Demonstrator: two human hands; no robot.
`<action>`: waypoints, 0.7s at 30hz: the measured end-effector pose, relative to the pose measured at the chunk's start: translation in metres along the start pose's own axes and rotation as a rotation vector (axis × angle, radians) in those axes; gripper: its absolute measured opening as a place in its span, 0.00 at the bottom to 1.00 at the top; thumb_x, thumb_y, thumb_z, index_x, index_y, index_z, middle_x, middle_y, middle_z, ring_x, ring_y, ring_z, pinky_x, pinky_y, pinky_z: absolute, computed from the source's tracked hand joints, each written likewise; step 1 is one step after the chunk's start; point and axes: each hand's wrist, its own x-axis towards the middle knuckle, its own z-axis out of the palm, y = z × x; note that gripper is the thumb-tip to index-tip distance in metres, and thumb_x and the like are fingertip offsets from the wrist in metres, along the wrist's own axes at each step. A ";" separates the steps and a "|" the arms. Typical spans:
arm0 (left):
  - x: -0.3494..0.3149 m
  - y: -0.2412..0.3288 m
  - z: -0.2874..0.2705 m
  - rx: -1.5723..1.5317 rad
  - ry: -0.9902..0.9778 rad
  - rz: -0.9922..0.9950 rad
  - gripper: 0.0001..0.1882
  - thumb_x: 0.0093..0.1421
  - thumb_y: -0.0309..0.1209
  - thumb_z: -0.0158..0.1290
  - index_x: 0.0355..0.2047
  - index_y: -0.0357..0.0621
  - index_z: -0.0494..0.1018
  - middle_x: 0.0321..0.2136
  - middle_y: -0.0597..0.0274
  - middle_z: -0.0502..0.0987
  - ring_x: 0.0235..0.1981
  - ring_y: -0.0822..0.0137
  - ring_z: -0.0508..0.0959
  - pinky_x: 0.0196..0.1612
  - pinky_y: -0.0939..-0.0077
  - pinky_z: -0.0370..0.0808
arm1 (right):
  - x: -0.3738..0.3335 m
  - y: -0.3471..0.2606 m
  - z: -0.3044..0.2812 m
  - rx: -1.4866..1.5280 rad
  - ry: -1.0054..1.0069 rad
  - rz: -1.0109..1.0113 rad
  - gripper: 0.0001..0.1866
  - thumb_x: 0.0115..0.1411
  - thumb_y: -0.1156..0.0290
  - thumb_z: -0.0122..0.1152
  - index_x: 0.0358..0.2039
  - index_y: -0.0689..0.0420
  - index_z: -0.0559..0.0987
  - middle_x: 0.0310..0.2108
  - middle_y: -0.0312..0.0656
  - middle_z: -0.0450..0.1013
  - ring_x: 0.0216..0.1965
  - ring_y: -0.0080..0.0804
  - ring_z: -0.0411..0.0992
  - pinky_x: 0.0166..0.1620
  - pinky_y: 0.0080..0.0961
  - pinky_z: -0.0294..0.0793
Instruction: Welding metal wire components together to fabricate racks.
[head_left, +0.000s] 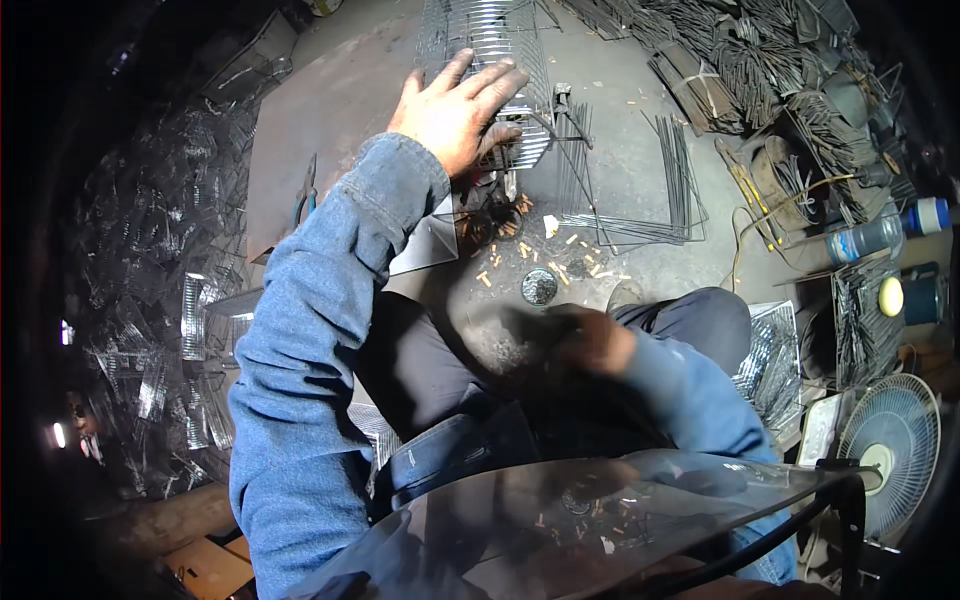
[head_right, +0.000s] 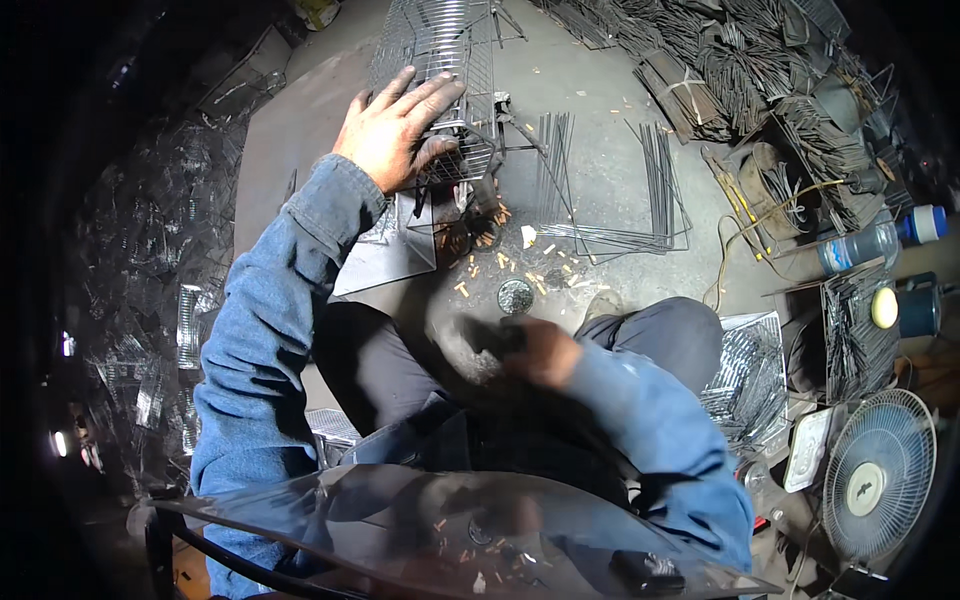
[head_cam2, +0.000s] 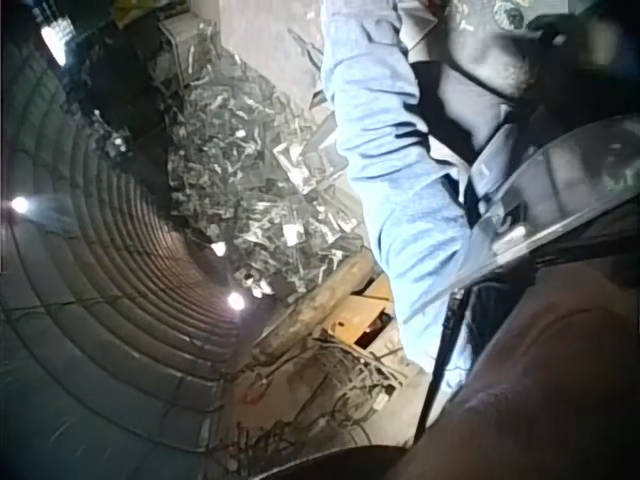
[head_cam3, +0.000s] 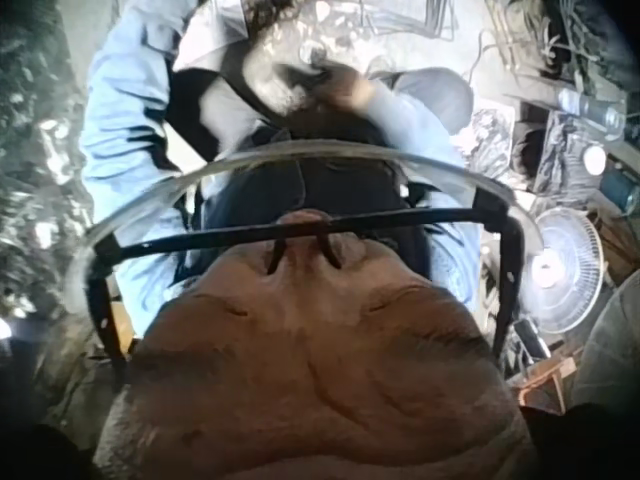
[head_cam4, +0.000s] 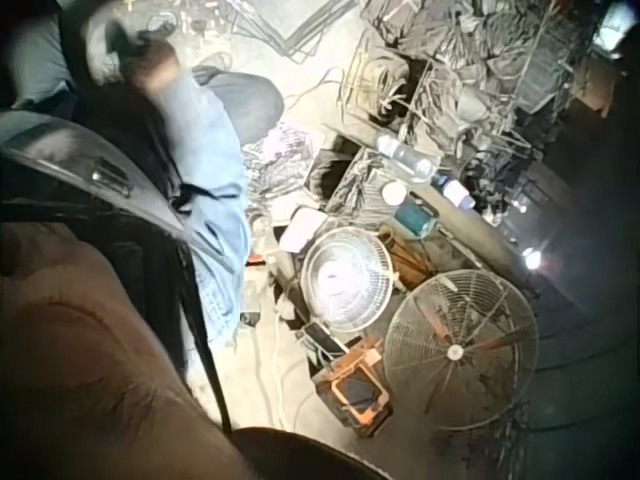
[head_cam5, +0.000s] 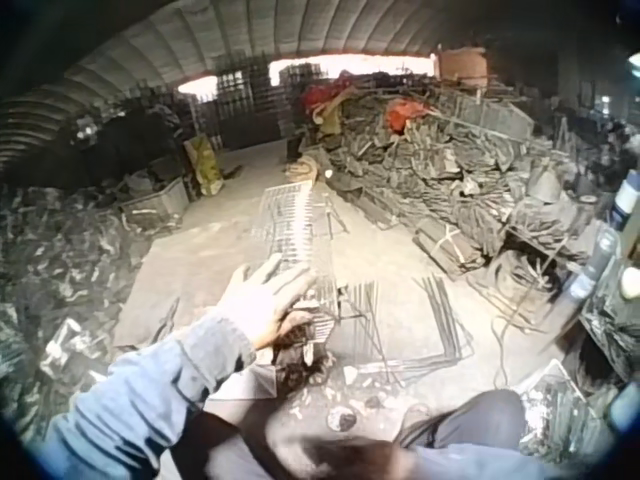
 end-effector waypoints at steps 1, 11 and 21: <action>0.002 0.001 0.000 0.009 0.000 0.017 0.32 0.57 0.52 0.47 0.61 0.67 0.54 0.61 0.73 0.57 0.63 0.59 0.54 0.55 0.41 0.58 | -0.025 -0.029 -0.014 0.027 0.034 -0.083 0.33 0.45 0.67 0.62 0.53 0.63 0.65 0.40 0.48 0.73 0.39 0.37 0.72 0.41 0.30 0.71; 0.000 -0.008 0.008 0.021 0.030 0.050 0.32 0.58 0.52 0.46 0.61 0.68 0.51 0.61 0.74 0.56 0.63 0.60 0.53 0.55 0.41 0.59 | -0.083 -0.108 -0.084 0.750 0.439 -0.225 0.33 0.51 0.67 0.56 0.54 0.67 0.57 0.24 0.48 0.65 0.13 0.30 0.66 0.15 0.21 0.71; 0.004 -0.007 0.005 0.010 0.049 0.065 0.32 0.57 0.53 0.47 0.61 0.69 0.52 0.61 0.74 0.57 0.63 0.60 0.54 0.55 0.41 0.59 | -0.072 -0.103 -0.082 0.606 0.387 -0.040 0.25 0.51 0.72 0.57 0.49 0.64 0.63 0.30 0.42 0.69 0.14 0.21 0.63 0.14 0.17 0.65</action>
